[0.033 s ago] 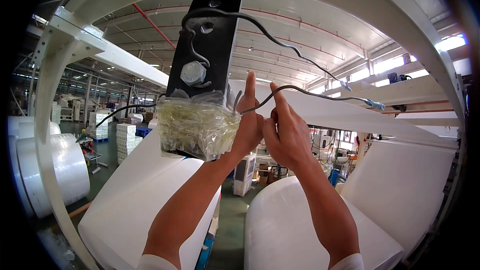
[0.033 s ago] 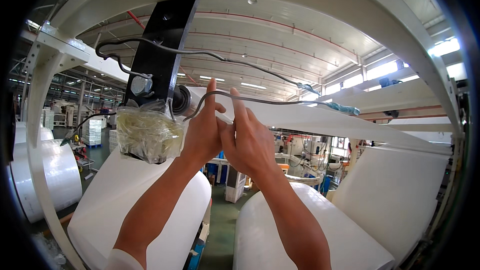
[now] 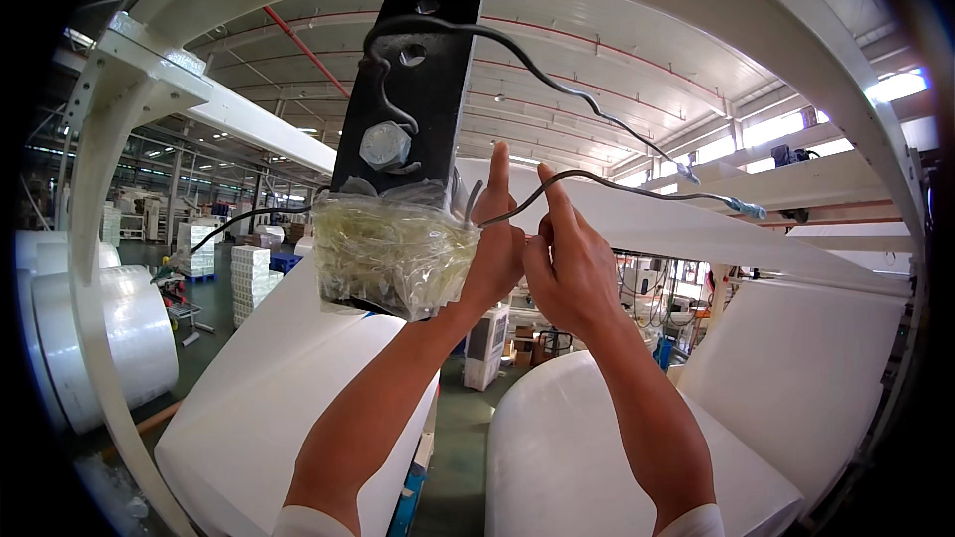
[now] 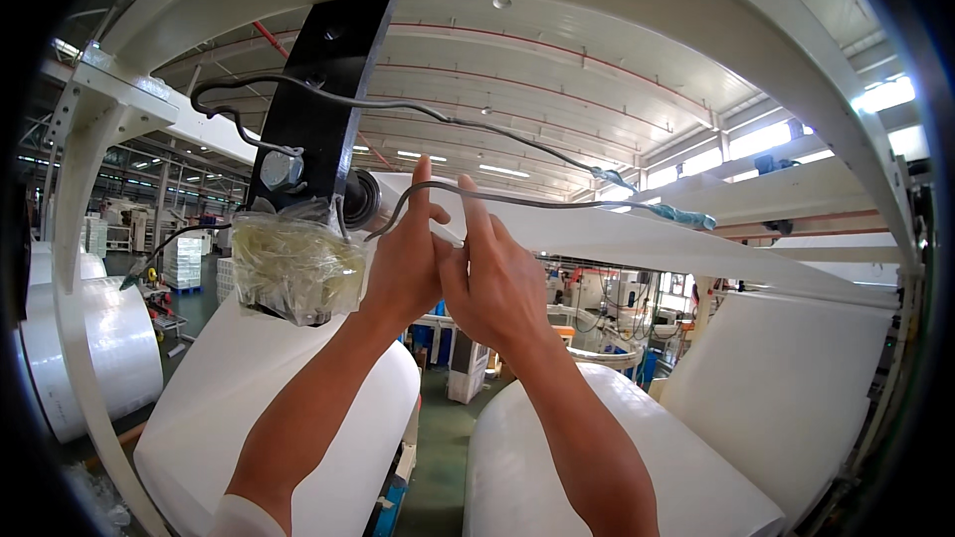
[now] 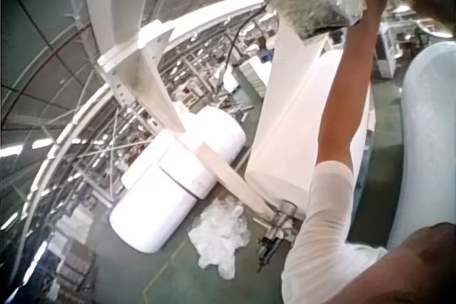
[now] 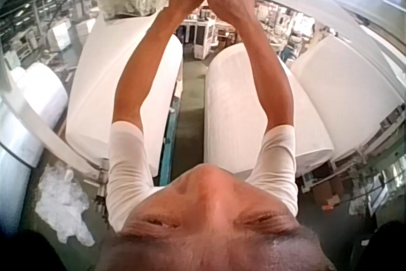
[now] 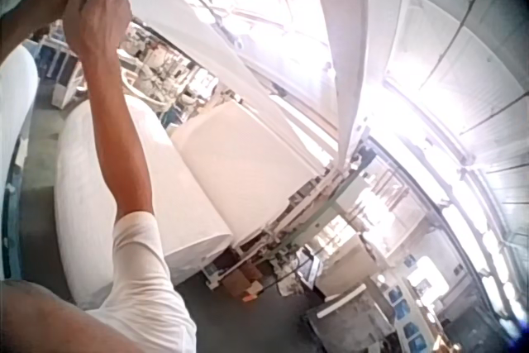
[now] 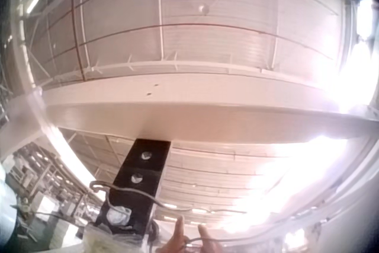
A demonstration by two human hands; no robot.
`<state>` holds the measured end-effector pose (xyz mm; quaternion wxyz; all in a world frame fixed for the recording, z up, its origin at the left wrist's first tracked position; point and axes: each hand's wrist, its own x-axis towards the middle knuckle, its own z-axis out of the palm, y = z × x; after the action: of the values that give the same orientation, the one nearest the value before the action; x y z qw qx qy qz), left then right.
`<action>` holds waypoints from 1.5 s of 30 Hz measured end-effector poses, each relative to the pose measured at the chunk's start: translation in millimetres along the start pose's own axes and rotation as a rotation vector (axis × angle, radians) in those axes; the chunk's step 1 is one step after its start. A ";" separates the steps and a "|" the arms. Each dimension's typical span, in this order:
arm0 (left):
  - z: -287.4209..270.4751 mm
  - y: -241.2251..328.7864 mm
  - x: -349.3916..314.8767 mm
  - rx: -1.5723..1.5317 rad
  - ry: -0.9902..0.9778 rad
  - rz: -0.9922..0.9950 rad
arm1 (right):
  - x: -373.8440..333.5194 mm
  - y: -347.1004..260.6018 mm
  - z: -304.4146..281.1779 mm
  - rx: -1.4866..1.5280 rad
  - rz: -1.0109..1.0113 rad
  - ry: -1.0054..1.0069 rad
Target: The person checks and adjusts the routing of a cable along a metal frame above large paper rolls, using their hands to trace the wire path.
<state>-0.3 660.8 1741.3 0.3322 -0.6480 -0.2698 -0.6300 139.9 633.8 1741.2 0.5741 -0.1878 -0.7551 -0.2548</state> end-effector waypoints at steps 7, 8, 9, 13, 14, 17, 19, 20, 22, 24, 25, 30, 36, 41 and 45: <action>-1.8 6.6 5.1 -0.050 -0.024 -0.005 | 1.9 0.6 0.9 -0.001 -0.010 0.011; -1.5 6.8 5.2 -0.046 -0.018 -0.001 | 2.5 0.5 1.1 0.003 -0.006 0.008; -0.9 6.7 5.3 -0.042 -0.013 0.003 | 3.1 0.7 1.5 0.006 -0.002 0.004; 1.2 3.7 5.5 -0.052 -0.016 0.006 | 5.7 -2.8 0.3 0.014 0.004 -0.010; 1.8 2.9 5.5 -0.057 -0.014 0.009 | 6.4 -2.9 0.4 0.011 0.001 -0.010; 2.8 0.3 4.4 -0.053 -0.017 0.015 | 7.5 -4.0 0.7 0.008 0.002 -0.017; -1.2 -0.3 3.6 -0.043 -0.080 -0.030 | 7.9 -3.9 0.5 0.002 0.008 -0.025; -2.8 -0.5 3.3 -0.038 -0.126 -0.065 | 8.1 -3.9 0.3 -0.003 0.010 -0.030; 6.3 -5.1 2.0 0.012 0.014 0.063 | 9.2 -4.6 1.3 0.000 0.012 -0.037; 10.1 -6.7 1.7 0.032 0.081 0.126 | 10.0 -4.5 2.1 0.003 0.021 -0.041; 10.7 -6.6 1.9 0.027 0.078 0.125 | 10.6 -3.7 2.3 0.010 0.031 -0.040; -1.1 1.3 4.1 -0.038 -0.087 -0.038 | 12.1 1.4 5.7 0.031 0.047 -0.036; 12.6 -6.4 1.8 0.015 0.075 0.124 | 14.4 0.8 3.5 0.027 0.073 -0.044; 14.8 -4.3 3.2 0.001 0.152 0.180 | 16.8 -2.8 -0.2 0.039 0.108 -0.070; 15.7 -3.7 3.2 0.025 0.154 0.161 | 16.5 -1.8 -0.9 0.038 0.109 -0.075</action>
<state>7.0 675.1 1745.0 0.4096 -0.6131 -0.1986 -0.6457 135.1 631.7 1757.0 0.5621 -0.2271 -0.7693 -0.2014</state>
